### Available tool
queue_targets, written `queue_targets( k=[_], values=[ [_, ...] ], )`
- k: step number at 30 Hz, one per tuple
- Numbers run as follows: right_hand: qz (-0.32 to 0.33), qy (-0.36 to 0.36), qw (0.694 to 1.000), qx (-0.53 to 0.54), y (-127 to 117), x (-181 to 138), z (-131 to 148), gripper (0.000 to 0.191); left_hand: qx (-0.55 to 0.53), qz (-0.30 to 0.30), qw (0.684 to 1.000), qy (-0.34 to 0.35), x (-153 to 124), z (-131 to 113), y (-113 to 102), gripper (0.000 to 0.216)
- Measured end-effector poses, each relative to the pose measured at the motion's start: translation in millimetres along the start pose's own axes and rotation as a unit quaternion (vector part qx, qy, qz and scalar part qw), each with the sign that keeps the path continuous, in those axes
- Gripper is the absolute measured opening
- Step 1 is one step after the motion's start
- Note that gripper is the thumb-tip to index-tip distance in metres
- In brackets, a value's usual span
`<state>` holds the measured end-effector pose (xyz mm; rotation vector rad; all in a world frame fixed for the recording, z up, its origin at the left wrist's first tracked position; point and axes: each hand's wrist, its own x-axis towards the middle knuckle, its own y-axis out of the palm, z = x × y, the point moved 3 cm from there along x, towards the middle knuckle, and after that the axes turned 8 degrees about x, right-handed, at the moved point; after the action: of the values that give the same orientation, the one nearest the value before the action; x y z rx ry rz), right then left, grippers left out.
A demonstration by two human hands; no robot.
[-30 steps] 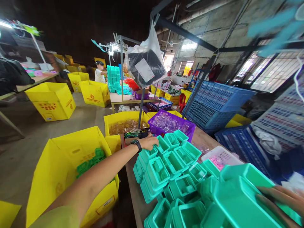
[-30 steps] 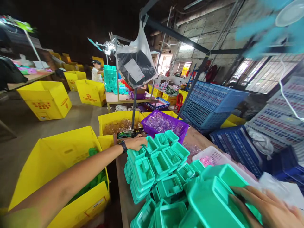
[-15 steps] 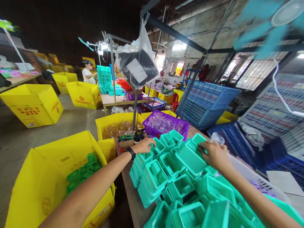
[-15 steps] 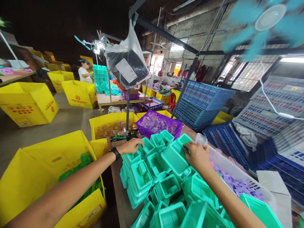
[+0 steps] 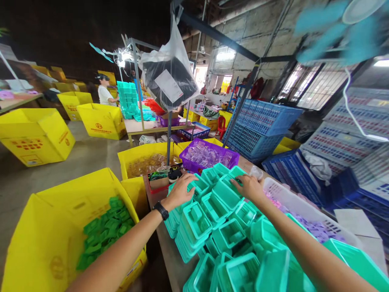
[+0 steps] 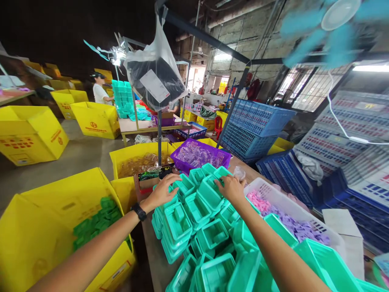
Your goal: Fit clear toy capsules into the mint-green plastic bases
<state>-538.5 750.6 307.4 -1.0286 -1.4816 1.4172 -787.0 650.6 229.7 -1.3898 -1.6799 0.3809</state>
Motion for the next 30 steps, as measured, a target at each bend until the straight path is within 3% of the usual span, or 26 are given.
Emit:
queue_targets(
  k=[6, 9, 15, 21, 26, 30],
  values=[
    [0.017, 0.012, 1.0, 0.022, -9, -2, -11, 0.03, -0.01, 0.041, 0.999, 0.03, 14, -57, 26, 0.081],
    [0.022, 0.011, 0.999, 0.032, -12, -6, -17, 0.028, -0.012, 0.061, 0.998, 0.027, 26, -75, 47, 0.091],
    [0.02, 0.006, 0.998, 0.066, -14, -9, -24, 0.027, -0.018, 0.07, 0.997, 0.02, 40, -79, 77, 0.087],
    [-0.003, -0.008, 0.993, 0.12, -17, -21, -34, 0.031, -0.03, 0.054, 0.997, 0.043, 34, -75, 79, 0.093],
    [-0.052, -0.031, 0.982, 0.18, -35, -59, -44, 0.027, -0.023, 0.006, 0.999, 0.045, 30, -73, 69, 0.083],
    [-0.108, -0.064, 0.963, 0.238, -55, -142, -54, 0.023, -0.015, -0.049, 0.998, 0.031, 27, -79, 53, 0.064]
  ],
)
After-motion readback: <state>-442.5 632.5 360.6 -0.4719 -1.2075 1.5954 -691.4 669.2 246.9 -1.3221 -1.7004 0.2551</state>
